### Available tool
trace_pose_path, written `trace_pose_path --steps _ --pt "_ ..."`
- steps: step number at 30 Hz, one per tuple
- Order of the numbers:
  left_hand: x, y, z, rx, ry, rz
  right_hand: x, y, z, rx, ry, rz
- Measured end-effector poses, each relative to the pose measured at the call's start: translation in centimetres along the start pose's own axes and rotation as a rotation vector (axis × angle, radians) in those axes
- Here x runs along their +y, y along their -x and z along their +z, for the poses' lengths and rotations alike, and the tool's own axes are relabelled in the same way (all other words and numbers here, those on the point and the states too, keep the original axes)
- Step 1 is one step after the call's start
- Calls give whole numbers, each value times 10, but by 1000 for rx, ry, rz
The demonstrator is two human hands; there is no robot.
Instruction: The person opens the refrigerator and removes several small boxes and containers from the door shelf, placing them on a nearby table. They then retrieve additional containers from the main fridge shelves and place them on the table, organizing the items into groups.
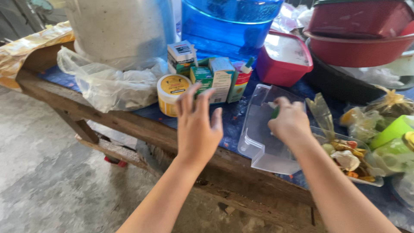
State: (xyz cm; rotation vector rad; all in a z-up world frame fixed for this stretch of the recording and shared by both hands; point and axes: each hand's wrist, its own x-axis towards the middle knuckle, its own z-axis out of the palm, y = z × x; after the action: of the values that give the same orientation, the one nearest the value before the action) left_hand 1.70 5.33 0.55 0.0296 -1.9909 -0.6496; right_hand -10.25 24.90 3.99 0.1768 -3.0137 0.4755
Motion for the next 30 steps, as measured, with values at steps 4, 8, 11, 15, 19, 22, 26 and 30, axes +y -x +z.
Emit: trace_pose_path --steps 4,8,11,15,19,22,26,30 --pt "10 -13 6 -117 151 -51 -10 16 -16 -147 -1037 124" --pt "22 -40 22 -404 591 -471 -28 32 -32 -258 -1484 -73" --pt "21 -51 27 -478 762 -565 -43 37 -32 -288 -1360 -264" --pt "9 -49 29 -227 659 -496 -36 27 -22 -346 -1099 -426" --pt "-8 -33 23 -78 528 -345 -2 -10 -8 -80 -654 -63" --pt "-16 -23 15 -167 281 -214 27 -44 4 11 -86 -130" --pt "-13 -17 9 -56 85 17 41 -73 27 -20 259 -235" --pt "-5 -17 0 -112 71 -18 32 -70 36 -112 366 -176"
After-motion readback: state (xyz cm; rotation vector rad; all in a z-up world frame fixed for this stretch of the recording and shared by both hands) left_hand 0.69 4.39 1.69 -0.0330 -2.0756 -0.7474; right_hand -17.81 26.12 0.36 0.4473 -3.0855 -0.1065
